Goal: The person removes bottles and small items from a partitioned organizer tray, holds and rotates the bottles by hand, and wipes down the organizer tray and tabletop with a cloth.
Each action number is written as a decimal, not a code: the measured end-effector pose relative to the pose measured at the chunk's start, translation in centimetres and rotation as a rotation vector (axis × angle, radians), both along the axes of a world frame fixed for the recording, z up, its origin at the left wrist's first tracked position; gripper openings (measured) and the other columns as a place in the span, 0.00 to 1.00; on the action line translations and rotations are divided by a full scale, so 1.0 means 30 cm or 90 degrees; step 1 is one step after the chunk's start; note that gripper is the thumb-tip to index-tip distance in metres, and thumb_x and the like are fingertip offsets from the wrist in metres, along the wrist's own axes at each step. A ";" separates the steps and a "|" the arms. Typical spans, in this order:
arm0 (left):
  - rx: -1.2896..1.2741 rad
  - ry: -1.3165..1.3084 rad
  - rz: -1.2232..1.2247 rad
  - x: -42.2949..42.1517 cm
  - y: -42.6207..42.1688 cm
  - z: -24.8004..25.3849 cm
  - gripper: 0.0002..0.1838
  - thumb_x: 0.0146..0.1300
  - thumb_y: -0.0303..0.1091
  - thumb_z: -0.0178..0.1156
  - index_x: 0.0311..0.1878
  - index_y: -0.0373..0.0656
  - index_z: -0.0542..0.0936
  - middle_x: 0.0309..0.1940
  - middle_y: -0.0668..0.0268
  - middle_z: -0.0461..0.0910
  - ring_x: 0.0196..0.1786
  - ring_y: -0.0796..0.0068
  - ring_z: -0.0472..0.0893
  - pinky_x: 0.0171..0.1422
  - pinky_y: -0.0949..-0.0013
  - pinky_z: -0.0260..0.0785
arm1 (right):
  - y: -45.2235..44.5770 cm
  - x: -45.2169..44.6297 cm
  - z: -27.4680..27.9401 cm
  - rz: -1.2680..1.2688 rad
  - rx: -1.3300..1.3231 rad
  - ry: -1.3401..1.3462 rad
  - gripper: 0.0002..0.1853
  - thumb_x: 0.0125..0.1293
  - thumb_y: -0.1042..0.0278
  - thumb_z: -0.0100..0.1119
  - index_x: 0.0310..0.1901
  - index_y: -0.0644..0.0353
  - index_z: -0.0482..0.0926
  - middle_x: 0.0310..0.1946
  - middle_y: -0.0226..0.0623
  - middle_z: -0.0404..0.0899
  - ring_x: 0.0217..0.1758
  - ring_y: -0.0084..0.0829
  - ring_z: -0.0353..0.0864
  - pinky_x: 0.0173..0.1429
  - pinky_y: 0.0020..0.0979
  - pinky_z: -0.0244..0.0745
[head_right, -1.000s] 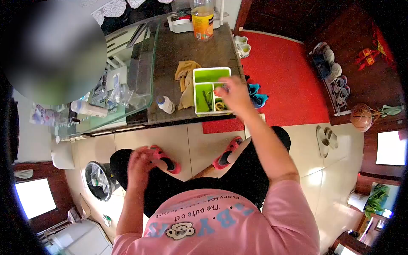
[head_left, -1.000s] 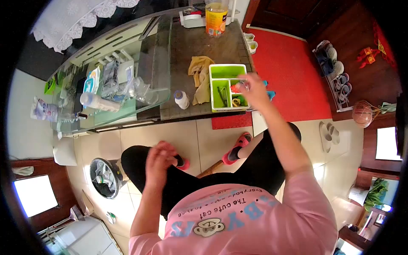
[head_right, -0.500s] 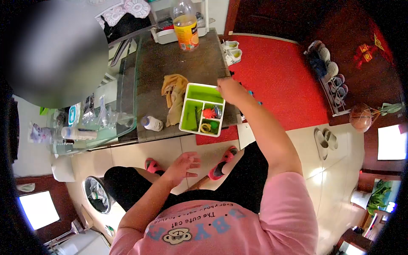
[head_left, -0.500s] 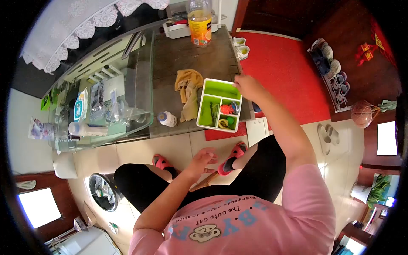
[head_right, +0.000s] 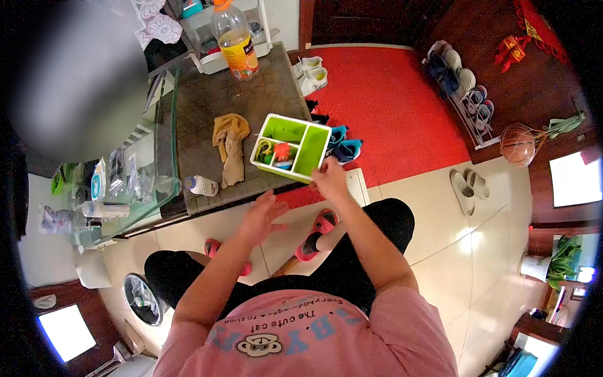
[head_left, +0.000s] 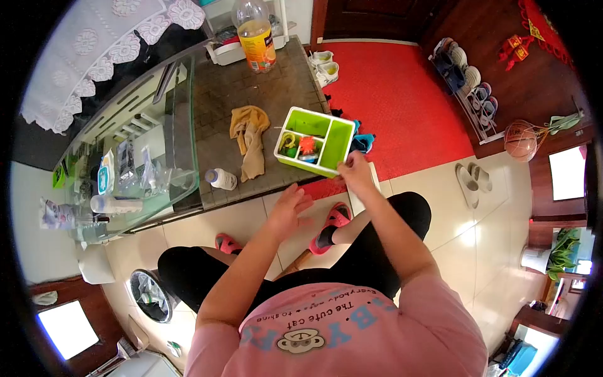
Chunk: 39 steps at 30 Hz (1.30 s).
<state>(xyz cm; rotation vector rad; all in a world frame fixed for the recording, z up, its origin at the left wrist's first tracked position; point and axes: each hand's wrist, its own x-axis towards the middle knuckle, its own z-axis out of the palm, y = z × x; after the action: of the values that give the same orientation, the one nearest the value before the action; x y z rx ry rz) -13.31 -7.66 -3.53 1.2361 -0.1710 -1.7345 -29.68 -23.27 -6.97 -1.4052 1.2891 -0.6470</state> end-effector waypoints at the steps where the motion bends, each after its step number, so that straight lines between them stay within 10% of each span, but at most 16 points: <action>1: -0.005 -0.016 0.011 -0.003 -0.012 0.005 0.41 0.64 0.50 0.54 0.73 0.50 0.44 0.66 0.55 0.60 0.64 0.57 0.66 0.56 0.42 0.66 | 0.039 0.017 -0.017 -0.010 0.038 -0.039 0.09 0.60 0.71 0.57 0.33 0.68 0.70 0.24 0.42 0.76 0.24 0.31 0.81 0.23 0.32 0.72; 8: -0.040 -0.205 0.157 -0.005 -0.041 -0.077 0.40 0.63 0.42 0.56 0.73 0.52 0.44 0.58 0.58 0.71 0.56 0.59 0.75 0.56 0.50 0.67 | 0.295 0.153 0.029 0.112 0.318 -0.377 0.14 0.66 0.71 0.51 0.49 0.68 0.64 0.39 0.47 0.75 0.38 0.35 0.82 0.40 0.33 0.82; 15: -0.195 -0.675 0.132 0.096 -0.035 -0.182 0.38 0.52 0.19 0.49 0.70 0.47 0.54 0.50 0.57 0.76 0.51 0.64 0.78 0.49 0.65 0.73 | 0.454 0.158 0.017 0.388 0.272 -0.181 0.11 0.66 0.68 0.55 0.44 0.65 0.69 0.38 0.39 0.77 0.38 0.30 0.81 0.44 0.30 0.79; 16: -0.033 -0.404 0.127 0.087 -0.040 -0.004 0.33 0.57 0.21 0.47 0.68 0.51 0.58 0.54 0.60 0.72 0.52 0.64 0.77 0.43 0.62 0.77 | 0.446 0.144 0.025 0.389 0.273 -0.180 0.11 0.66 0.68 0.55 0.44 0.65 0.69 0.38 0.39 0.77 0.38 0.30 0.81 0.44 0.30 0.79; 23: -0.073 -0.528 0.039 0.231 -0.040 -0.129 0.37 0.54 0.18 0.44 0.70 0.48 0.55 0.50 0.55 0.74 0.43 0.64 0.80 0.32 0.65 0.79 | 0.231 -0.039 0.108 0.255 0.177 -0.154 0.07 0.66 0.68 0.56 0.41 0.61 0.74 0.32 0.32 0.78 0.34 0.23 0.80 0.40 0.27 0.76; 29: -0.034 -0.396 0.071 0.206 -0.019 -0.072 0.38 0.63 0.27 0.52 0.74 0.55 0.47 0.65 0.58 0.62 0.58 0.60 0.73 0.48 0.54 0.77 | 0.081 -0.085 0.216 0.106 0.179 -0.194 0.07 0.67 0.72 0.54 0.43 0.65 0.73 0.38 0.37 0.77 0.40 0.29 0.80 0.48 0.29 0.79; 33: -0.022 -0.295 0.091 0.217 0.046 -0.087 0.43 0.65 0.39 0.57 0.75 0.56 0.39 0.71 0.61 0.52 0.66 0.60 0.64 0.57 0.49 0.70 | -0.085 0.070 0.243 0.188 -0.058 -0.115 0.09 0.64 0.70 0.59 0.44 0.63 0.74 0.36 0.31 0.77 0.40 0.22 0.79 0.47 0.25 0.74; 35: 0.011 -0.292 0.107 0.207 0.069 -0.111 0.45 0.63 0.44 0.58 0.75 0.52 0.40 0.64 0.55 0.64 0.56 0.65 0.72 0.48 0.62 0.76 | -0.152 0.244 0.293 0.261 -0.254 -0.026 0.11 0.61 0.71 0.61 0.44 0.62 0.76 0.37 0.32 0.80 0.40 0.24 0.80 0.47 0.26 0.75; 39: -0.031 -0.225 0.133 0.213 0.109 -0.107 0.45 0.64 0.48 0.57 0.75 0.54 0.40 0.70 0.57 0.56 0.61 0.61 0.69 0.53 0.58 0.73 | -0.278 0.645 0.266 0.490 -0.354 0.068 0.16 0.56 0.66 0.64 0.46 0.58 0.77 0.40 0.38 0.82 0.44 0.39 0.82 0.49 0.34 0.76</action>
<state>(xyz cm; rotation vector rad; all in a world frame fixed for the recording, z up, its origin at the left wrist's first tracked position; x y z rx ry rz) -6.91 -4.39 -6.74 1.4635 -0.2795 -1.3178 -10.33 -31.62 1.00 -2.2394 0.5514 -0.4007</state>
